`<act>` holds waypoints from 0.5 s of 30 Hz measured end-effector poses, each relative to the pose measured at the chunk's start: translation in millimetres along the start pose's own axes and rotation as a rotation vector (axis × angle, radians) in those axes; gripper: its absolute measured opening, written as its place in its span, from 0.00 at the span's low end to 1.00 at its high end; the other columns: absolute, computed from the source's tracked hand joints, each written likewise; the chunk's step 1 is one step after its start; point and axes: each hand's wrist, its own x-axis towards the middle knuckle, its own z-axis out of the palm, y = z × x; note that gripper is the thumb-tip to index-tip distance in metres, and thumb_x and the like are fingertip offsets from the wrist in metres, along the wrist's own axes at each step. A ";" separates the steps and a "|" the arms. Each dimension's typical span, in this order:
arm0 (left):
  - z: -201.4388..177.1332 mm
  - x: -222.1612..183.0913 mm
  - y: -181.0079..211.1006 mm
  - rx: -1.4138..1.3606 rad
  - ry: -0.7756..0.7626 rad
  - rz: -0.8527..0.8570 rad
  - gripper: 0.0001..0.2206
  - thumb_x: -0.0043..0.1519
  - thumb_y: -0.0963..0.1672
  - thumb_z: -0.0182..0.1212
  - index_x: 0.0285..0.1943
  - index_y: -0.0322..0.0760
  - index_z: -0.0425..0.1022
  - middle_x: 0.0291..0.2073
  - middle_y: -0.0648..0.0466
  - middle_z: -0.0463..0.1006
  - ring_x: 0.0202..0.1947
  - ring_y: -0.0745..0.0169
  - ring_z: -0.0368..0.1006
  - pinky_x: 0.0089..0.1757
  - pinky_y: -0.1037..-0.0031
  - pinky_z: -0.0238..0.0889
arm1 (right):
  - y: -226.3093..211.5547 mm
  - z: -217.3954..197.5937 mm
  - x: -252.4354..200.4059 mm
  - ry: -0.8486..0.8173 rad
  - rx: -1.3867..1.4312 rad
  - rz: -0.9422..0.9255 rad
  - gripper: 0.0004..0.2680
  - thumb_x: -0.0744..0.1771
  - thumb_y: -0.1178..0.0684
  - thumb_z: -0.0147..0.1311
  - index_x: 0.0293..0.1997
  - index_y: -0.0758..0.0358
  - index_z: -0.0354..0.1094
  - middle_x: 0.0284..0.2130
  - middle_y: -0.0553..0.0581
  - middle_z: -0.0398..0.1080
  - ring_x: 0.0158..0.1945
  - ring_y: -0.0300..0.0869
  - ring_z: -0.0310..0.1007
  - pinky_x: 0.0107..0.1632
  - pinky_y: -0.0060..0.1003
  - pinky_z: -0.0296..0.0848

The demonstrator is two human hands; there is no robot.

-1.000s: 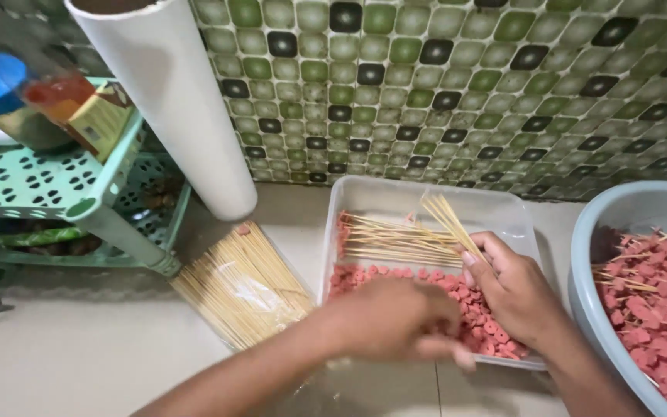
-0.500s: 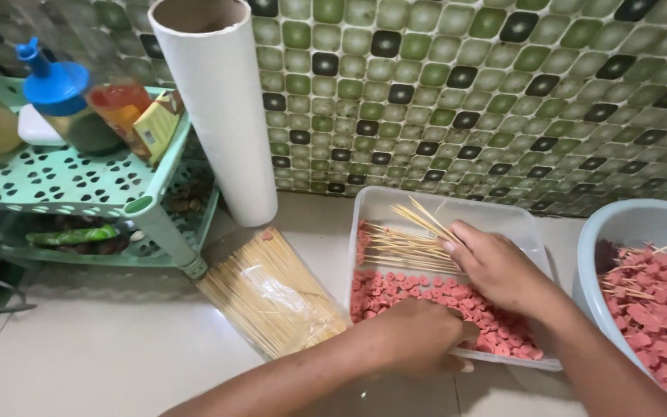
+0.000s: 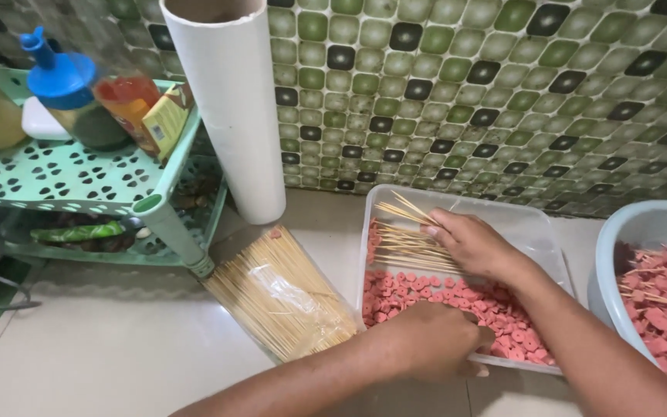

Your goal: Organizing wooden skewers in a plastic container with diced food pieces for food preparation.

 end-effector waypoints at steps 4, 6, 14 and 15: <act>-7.5 -4.4 5.3 -0.020 0.004 -0.013 0.14 0.61 0.49 0.58 0.50 0.38 0.78 0.41 0.45 0.82 0.41 0.42 0.78 0.42 0.54 0.70 | -6.7 3.2 -0.4 -0.006 -0.019 -0.034 0.06 0.70 0.48 0.47 0.41 0.57 0.63 0.29 0.55 0.76 0.28 0.48 0.71 0.37 0.47 0.67; -9.1 -4.9 6.5 0.009 0.003 -0.004 0.15 0.61 0.49 0.57 0.50 0.37 0.78 0.42 0.44 0.82 0.40 0.41 0.79 0.41 0.52 0.70 | -7.1 3.4 -1.0 0.015 -0.005 -0.069 0.05 0.69 0.51 0.48 0.43 0.58 0.64 0.32 0.55 0.77 0.31 0.50 0.73 0.38 0.48 0.68; -9.0 -5.2 8.5 0.042 -0.011 -0.015 0.15 0.63 0.50 0.55 0.50 0.37 0.78 0.41 0.44 0.82 0.40 0.42 0.79 0.41 0.53 0.71 | -11.9 8.6 -3.7 0.087 -0.083 -0.048 0.06 0.69 0.49 0.47 0.45 0.57 0.63 0.41 0.55 0.78 0.39 0.53 0.76 0.43 0.51 0.69; -9.4 -5.9 9.0 0.046 -0.004 -0.017 0.15 0.63 0.49 0.56 0.50 0.37 0.78 0.41 0.44 0.82 0.40 0.42 0.79 0.42 0.53 0.70 | -15.2 7.5 -5.1 0.109 -0.082 -0.035 0.06 0.69 0.49 0.46 0.47 0.57 0.64 0.45 0.54 0.77 0.42 0.53 0.76 0.44 0.50 0.70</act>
